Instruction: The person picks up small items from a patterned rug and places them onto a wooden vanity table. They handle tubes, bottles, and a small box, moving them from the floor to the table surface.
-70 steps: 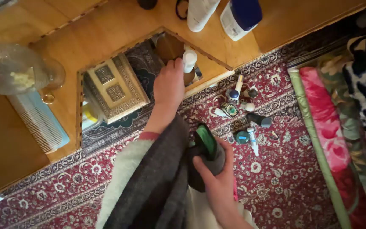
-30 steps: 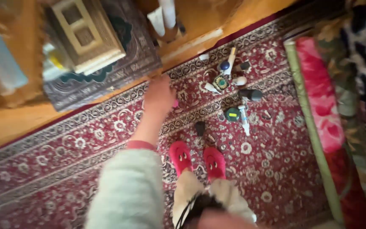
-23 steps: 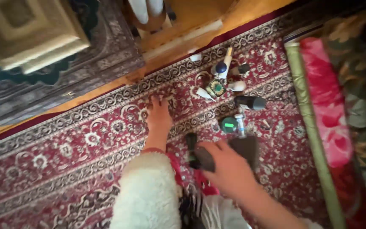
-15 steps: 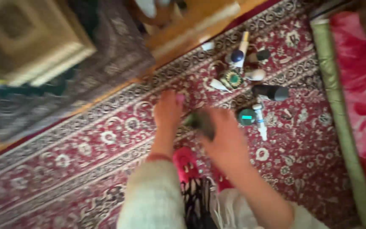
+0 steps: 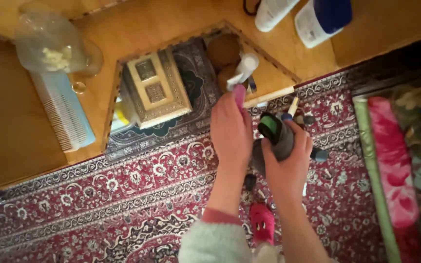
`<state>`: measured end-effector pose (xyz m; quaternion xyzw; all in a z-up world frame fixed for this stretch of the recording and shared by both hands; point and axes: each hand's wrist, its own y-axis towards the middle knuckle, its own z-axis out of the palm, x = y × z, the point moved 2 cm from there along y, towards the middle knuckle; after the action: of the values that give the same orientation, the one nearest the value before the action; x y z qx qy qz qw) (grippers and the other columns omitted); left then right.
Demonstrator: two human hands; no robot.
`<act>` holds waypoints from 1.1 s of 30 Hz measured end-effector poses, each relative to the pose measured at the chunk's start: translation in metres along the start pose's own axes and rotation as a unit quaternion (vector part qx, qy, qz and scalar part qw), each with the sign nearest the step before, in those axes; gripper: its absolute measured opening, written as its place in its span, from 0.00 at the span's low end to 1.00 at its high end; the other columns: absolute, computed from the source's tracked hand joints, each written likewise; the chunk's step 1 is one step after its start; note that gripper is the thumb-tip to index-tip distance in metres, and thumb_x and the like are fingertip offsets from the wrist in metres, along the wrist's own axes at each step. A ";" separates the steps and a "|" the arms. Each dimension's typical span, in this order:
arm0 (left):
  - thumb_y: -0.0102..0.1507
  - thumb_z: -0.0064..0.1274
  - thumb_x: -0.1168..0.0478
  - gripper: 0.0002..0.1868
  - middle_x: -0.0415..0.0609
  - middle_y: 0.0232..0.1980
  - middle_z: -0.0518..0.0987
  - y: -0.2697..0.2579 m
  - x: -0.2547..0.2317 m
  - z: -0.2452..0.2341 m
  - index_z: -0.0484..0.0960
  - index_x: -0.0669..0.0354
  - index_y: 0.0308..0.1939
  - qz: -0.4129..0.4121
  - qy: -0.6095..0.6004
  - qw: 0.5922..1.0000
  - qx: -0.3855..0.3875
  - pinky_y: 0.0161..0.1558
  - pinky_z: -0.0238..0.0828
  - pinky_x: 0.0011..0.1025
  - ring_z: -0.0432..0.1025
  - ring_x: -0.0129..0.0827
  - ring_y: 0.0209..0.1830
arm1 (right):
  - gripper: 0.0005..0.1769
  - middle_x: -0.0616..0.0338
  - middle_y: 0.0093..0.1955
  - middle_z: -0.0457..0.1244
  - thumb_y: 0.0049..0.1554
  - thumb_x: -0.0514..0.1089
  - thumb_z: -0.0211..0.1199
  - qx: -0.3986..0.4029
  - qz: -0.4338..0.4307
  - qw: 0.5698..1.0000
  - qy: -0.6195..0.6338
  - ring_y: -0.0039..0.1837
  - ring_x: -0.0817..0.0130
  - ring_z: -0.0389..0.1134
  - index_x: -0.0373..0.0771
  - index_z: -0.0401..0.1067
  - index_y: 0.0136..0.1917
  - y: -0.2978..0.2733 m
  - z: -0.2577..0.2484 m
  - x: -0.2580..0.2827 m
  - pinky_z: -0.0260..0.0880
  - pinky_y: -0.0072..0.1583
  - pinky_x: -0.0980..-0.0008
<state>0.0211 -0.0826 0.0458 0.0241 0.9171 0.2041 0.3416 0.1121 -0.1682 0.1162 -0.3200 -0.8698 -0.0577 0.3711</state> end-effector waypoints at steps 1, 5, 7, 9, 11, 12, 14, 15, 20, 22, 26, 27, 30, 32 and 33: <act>0.62 0.52 0.65 0.14 0.58 0.45 0.77 0.008 0.002 0.007 0.76 0.62 0.51 0.022 0.045 0.999 -0.012 0.47 0.72 0.44 0.74 0.53 0.43 | 0.34 0.48 0.62 0.58 0.51 0.49 0.72 -0.001 -0.017 1.000 0.008 0.67 0.35 0.63 0.52 0.66 0.69 0.002 -0.001 0.005 0.62 0.66 0.42; 0.66 0.47 0.58 0.06 0.47 0.35 0.75 0.014 0.023 0.043 0.77 0.53 0.42 0.055 0.178 0.983 -0.001 0.37 0.70 0.40 0.73 0.43 0.34 | 0.35 0.48 0.60 0.60 0.50 0.52 0.73 0.002 -0.009 1.000 0.005 0.66 0.39 0.64 0.52 0.67 0.70 0.011 -0.005 -0.003 0.61 0.66 0.44; 0.64 0.51 0.57 0.09 0.47 0.38 0.76 0.014 0.036 0.068 0.77 0.53 0.45 0.048 0.178 0.983 -0.004 0.38 0.71 0.40 0.74 0.43 0.34 | 0.35 0.50 0.61 0.60 0.50 0.52 0.73 -0.002 0.000 1.000 0.007 0.66 0.41 0.64 0.54 0.67 0.69 0.020 -0.004 -0.007 0.62 0.66 0.45; 0.61 0.54 0.56 0.13 0.48 0.40 0.77 0.007 0.044 0.082 0.78 0.54 0.48 0.040 0.185 0.982 -0.001 0.38 0.73 0.40 0.75 0.42 0.35 | 0.35 0.51 0.62 0.60 0.49 0.51 0.73 0.001 0.015 1.000 0.010 0.66 0.42 0.65 0.56 0.67 0.69 0.022 -0.004 -0.009 0.63 0.66 0.46; 0.59 0.56 0.52 0.19 0.48 0.50 0.77 0.002 0.045 0.093 0.78 0.53 0.52 0.038 0.194 0.980 0.019 0.38 0.75 0.37 0.77 0.39 0.36 | 0.36 0.53 0.61 0.60 0.49 0.51 0.74 -0.003 0.020 1.000 0.006 0.66 0.45 0.66 0.56 0.67 0.70 0.025 -0.006 -0.007 0.64 0.65 0.47; 0.59 0.56 0.52 0.19 0.48 0.50 0.77 0.003 0.047 0.093 0.78 0.53 0.52 0.039 0.193 0.980 0.022 0.38 0.75 0.37 0.77 0.39 0.36 | 0.36 0.53 0.61 0.60 0.49 0.51 0.74 -0.004 0.022 1.000 0.005 0.66 0.45 0.66 0.56 0.67 0.70 0.026 -0.005 -0.007 0.64 0.65 0.47; 0.61 0.56 0.54 0.19 0.52 0.51 0.77 0.001 0.048 0.095 0.78 0.56 0.53 0.021 0.232 0.972 0.035 0.35 0.77 0.36 0.78 0.40 0.33 | 0.35 0.51 0.60 0.61 0.48 0.51 0.75 0.001 0.023 0.999 0.024 0.65 0.42 0.66 0.56 0.69 0.68 0.026 -0.005 -0.010 0.65 0.65 0.47; 0.61 0.56 0.54 0.19 0.52 0.51 0.77 0.003 0.049 0.095 0.78 0.56 0.53 0.022 0.233 0.971 0.040 0.35 0.77 0.36 0.78 0.40 0.33 | 0.35 0.51 0.60 0.61 0.48 0.51 0.75 0.002 0.027 0.999 0.023 0.65 0.42 0.66 0.56 0.69 0.68 0.025 -0.006 -0.012 0.65 0.65 0.47; 0.53 0.69 0.62 0.38 0.62 0.61 0.67 0.031 0.046 0.075 0.66 0.60 0.64 -0.095 0.044 0.981 0.162 0.47 0.79 0.54 0.76 0.65 0.50 | 0.35 0.50 0.62 0.60 0.49 0.51 0.73 0.023 0.055 0.998 0.030 0.66 0.41 0.65 0.54 0.68 0.69 0.023 -0.012 -0.025 0.63 0.66 0.46; 0.57 0.65 0.63 0.33 0.62 0.63 0.65 0.042 0.043 0.064 0.66 0.63 0.63 -0.092 -0.021 0.980 0.177 0.52 0.74 0.54 0.73 0.65 0.54 | 0.33 0.52 0.64 0.59 0.50 0.49 0.70 0.042 0.088 0.994 0.047 0.67 0.47 0.65 0.53 0.68 0.68 0.026 -0.018 -0.017 0.63 0.67 0.48; 0.61 0.63 0.64 0.24 0.59 0.59 0.65 0.048 0.039 0.057 0.66 0.60 0.55 -0.090 -0.076 0.968 0.221 0.44 0.71 0.53 0.72 0.63 0.50 | 0.31 0.55 0.67 0.57 0.52 0.50 0.67 0.074 0.137 0.986 0.049 0.67 0.53 0.64 0.52 0.67 0.69 0.031 -0.026 -0.009 0.63 0.66 0.49; 0.61 0.63 0.64 0.24 0.59 0.59 0.65 0.052 0.036 0.054 0.66 0.60 0.55 -0.089 -0.076 0.968 0.220 0.44 0.71 0.53 0.72 0.63 0.50 | 0.31 0.55 0.67 0.57 0.52 0.50 0.67 0.073 0.137 0.987 0.050 0.67 0.53 0.64 0.52 0.67 0.69 0.033 -0.028 -0.003 0.63 0.66 0.49; 0.57 0.68 0.61 0.30 0.57 0.61 0.66 0.056 0.031 0.047 0.66 0.59 0.56 -0.135 -0.064 0.948 0.280 0.54 0.69 0.53 0.70 0.60 0.57 | 0.30 0.56 0.67 0.57 0.52 0.50 0.67 0.079 0.135 0.985 0.067 0.66 0.53 0.66 0.53 0.67 0.68 0.035 -0.031 0.009 0.65 0.66 0.50; 0.62 0.54 0.56 0.17 0.55 0.45 0.74 0.061 0.027 0.037 0.74 0.64 0.48 -0.034 -0.023 0.971 0.237 0.48 0.65 0.44 0.69 0.46 0.46 | 0.29 0.56 0.65 0.59 0.52 0.50 0.68 0.077 0.102 0.990 0.063 0.63 0.55 0.67 0.52 0.69 0.66 0.036 -0.032 0.012 0.67 0.63 0.53; 0.62 0.54 0.56 0.17 0.55 0.45 0.74 0.069 0.036 0.043 0.74 0.64 0.48 -0.034 -0.025 0.970 0.239 0.48 0.65 0.44 0.69 0.46 0.46 | 0.29 0.56 0.65 0.59 0.52 0.50 0.68 0.076 0.103 0.990 0.062 0.63 0.55 0.67 0.52 0.69 0.66 0.037 -0.032 0.015 0.67 0.63 0.53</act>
<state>0.0143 0.0022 0.0211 0.0789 0.9309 -0.0328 0.3550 0.1458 -0.1424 0.1450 -0.3749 -0.8091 0.0273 0.4518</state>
